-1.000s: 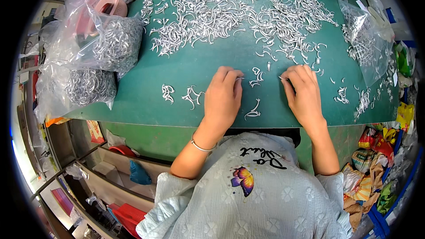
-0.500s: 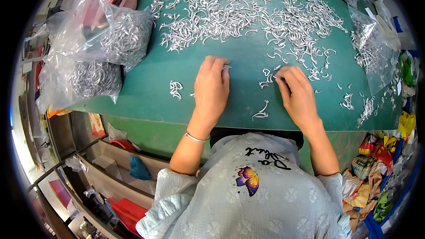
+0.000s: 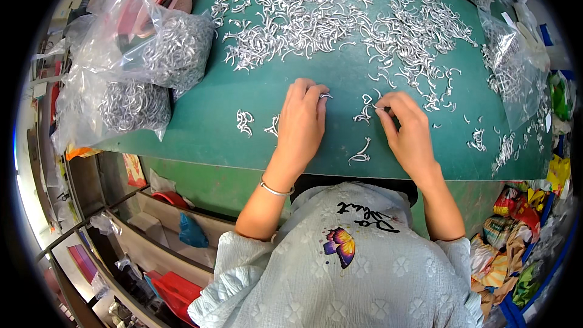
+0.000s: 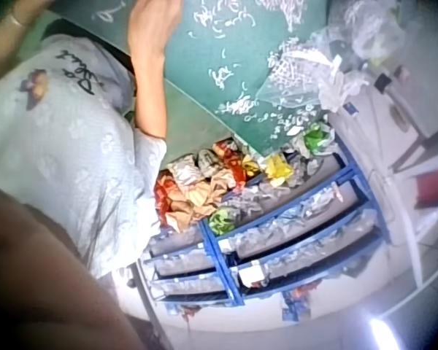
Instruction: The person sorts through large quantities of small silver heart-shaped metal pieces on a green table by hand, picking up individual items and placing them into a separate pile or back into bags.
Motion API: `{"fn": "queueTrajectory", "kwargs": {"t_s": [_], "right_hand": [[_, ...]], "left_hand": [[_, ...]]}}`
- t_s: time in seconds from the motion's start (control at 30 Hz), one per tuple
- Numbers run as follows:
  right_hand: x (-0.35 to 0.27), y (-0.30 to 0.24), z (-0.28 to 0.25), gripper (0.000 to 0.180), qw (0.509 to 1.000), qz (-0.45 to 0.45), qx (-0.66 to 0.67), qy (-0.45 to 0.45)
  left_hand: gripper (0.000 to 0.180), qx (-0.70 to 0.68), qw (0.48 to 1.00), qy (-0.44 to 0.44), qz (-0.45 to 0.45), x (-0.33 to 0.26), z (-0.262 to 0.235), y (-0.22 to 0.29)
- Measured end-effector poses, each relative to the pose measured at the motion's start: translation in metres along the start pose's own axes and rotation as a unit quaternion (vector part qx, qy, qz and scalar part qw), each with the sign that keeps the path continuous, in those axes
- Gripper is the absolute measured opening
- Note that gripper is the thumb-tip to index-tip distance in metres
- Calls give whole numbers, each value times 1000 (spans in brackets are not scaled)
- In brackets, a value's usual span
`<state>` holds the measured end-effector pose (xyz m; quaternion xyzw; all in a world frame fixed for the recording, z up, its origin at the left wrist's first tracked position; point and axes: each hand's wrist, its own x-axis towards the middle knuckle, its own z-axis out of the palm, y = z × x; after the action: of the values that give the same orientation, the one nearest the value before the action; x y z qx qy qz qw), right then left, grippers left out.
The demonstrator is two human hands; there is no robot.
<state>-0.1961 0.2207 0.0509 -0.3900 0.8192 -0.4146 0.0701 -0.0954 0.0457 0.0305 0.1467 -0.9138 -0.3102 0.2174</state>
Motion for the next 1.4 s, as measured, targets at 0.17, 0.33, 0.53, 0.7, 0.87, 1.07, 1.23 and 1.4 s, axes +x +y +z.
{"fn": "queueTrajectory", "kwargs": {"t_s": [0.17,0.33,0.53,0.7,0.87,1.07,1.23,1.4], "right_hand": [[26,-7,15,11,994,-103,5,-42],[32,-8,13,10,993,-101,29,-57],[-15,13,-41,11,997,-24,-73,-19],[-48,29,-73,13,985,38,-168,13],[-82,46,-106,13,971,66,-209,93],[-105,67,-104,12,951,89,-254,153],[-108,75,-110,15,928,121,-255,244],[-85,70,-102,39,965,56,-188,175]], "left_hand": [[21,-75,996,8,-54,1,-11,3],[27,-82,995,17,-57,-3,-16,13],[29,-70,997,-28,32,-3,6,38],[29,-99,985,-104,93,-15,40,78],[26,-103,980,-146,86,-15,72,109],[26,-133,978,-127,101,-16,109,140],[32,-180,966,-139,122,-14,138,168],[32,-161,976,-101,109,-14,115,157]]}}
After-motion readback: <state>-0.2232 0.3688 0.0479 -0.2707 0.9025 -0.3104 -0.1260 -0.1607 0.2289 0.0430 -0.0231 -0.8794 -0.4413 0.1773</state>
